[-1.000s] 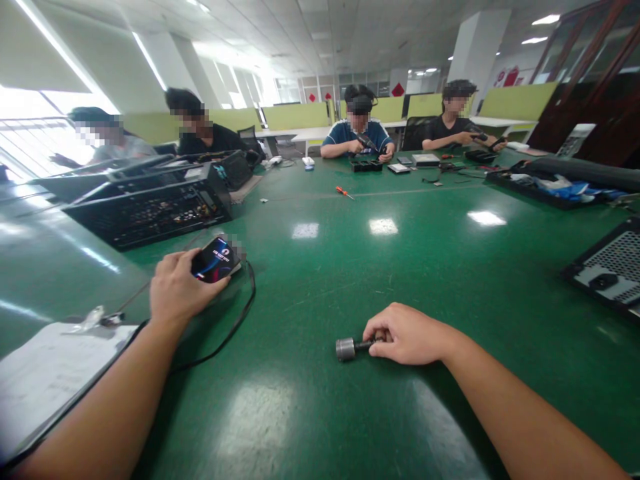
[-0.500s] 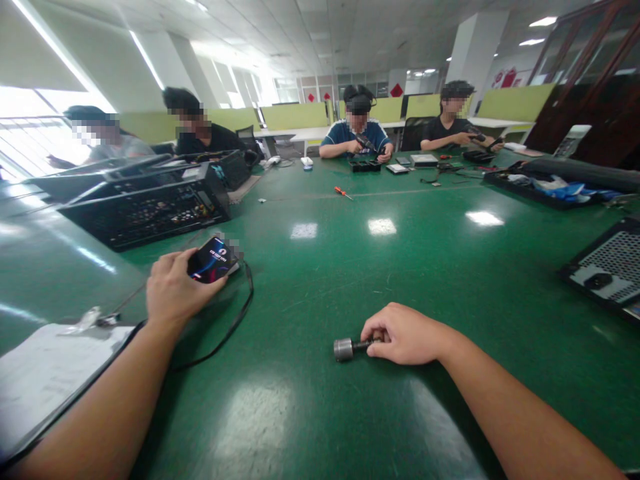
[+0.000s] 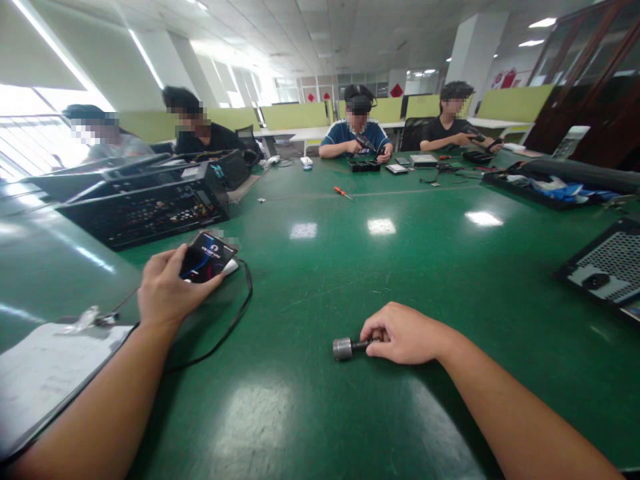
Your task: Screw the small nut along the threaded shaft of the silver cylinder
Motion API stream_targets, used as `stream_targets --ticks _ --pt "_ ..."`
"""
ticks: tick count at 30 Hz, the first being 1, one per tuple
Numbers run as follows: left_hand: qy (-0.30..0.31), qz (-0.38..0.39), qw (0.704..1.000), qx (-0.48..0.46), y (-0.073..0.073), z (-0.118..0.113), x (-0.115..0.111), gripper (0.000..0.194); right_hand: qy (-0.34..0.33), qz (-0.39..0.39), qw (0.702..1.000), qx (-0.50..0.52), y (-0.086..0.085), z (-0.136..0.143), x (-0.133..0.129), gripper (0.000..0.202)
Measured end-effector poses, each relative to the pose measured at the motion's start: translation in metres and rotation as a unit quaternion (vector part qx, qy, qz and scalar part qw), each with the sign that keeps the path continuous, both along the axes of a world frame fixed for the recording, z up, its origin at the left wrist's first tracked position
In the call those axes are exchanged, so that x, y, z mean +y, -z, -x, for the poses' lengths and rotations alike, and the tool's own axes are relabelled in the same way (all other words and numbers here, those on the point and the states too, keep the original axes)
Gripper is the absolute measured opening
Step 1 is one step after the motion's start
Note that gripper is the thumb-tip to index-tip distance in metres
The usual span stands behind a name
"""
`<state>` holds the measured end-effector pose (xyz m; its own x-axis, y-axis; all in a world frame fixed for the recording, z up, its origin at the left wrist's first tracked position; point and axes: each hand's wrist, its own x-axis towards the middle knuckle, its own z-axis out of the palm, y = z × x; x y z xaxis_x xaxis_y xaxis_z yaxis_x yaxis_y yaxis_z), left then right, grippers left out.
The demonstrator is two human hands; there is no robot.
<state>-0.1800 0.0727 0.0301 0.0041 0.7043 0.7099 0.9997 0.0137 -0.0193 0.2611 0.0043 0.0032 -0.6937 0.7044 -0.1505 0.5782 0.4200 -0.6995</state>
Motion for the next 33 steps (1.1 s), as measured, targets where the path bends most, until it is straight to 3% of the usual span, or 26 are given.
stream_targets --ticks 23,28,33 --pt "0.029 0.007 0.999 -0.025 0.006 0.011 0.006 0.087 0.008 0.014 1.0 0.005 -0.001 0.0 0.0 0.021" --pt "-0.012 0.071 0.997 -0.039 -0.005 0.015 0.017 0.083 0.004 0.014 1.0 0.013 0.001 0.0 0.001 0.021" --pt "-0.042 0.232 0.971 -0.049 -0.016 0.032 0.04 0.087 0.002 0.016 0.999 0.028 0.001 -0.001 0.003 0.021"
